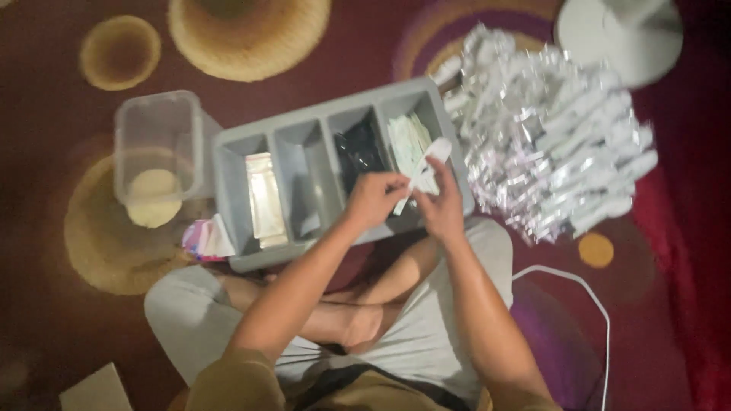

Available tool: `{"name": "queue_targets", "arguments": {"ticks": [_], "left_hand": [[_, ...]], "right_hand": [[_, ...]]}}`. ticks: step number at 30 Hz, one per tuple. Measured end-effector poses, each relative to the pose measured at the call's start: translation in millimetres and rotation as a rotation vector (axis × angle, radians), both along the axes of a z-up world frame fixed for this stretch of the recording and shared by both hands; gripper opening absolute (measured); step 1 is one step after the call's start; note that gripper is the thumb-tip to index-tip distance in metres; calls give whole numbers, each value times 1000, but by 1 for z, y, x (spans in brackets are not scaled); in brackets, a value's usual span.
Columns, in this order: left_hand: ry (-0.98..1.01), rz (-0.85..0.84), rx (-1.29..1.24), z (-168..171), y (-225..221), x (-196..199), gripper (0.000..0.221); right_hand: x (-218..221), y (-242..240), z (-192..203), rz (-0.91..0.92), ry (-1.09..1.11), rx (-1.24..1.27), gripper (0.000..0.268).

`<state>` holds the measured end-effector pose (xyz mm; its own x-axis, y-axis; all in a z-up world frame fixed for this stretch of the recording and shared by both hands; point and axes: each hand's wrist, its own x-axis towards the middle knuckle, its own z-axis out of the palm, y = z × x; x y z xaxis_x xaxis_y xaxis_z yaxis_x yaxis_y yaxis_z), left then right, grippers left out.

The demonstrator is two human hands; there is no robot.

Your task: Wrapping individual plastic forks in paper slips and sorting them into a multi-compartment tray.

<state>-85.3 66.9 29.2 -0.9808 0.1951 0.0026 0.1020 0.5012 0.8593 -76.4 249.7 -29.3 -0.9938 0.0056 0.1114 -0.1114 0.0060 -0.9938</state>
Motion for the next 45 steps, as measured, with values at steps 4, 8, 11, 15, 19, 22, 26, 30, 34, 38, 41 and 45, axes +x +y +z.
{"name": "queue_targets", "arguments": {"ticks": [4,8,11,15,19,22,26,30,34,38,41,45], "left_hand": [[-44,110,64,6,-23,34,16],[-43,163,-13,0,-47,62,16],[32,184,-53,-7,-61,72,18],[-5,184,-77,-22,-62,93,25],[19,264,-32,-32,-64,111,26],[44,271,-18,-17,-76,121,21],[36,272,-219,12,-130,119,16],[-75,442,-397,-13,-243,102,17],[-225,590,-529,-5,-304,116,39],[-307,698,-420,-57,-312,123,37],[-243,728,-355,-37,-309,126,33],[-207,695,-387,-26,-301,127,32]], "right_hand": [[17,-25,6,128,-48,17,69],[34,-52,12,240,-114,-18,75],[31,-62,-1,262,-99,-51,68],[32,-64,-27,329,-138,-10,59],[37,-65,-27,331,19,234,58],[42,-71,-12,304,99,340,57],[31,-64,-5,292,29,131,60],[25,-55,-16,285,-31,69,57],[20,-56,-18,274,-33,47,55],[26,-55,-16,247,-81,66,55],[24,-53,-18,247,-85,72,54],[18,-44,-28,207,-70,33,56]]}}
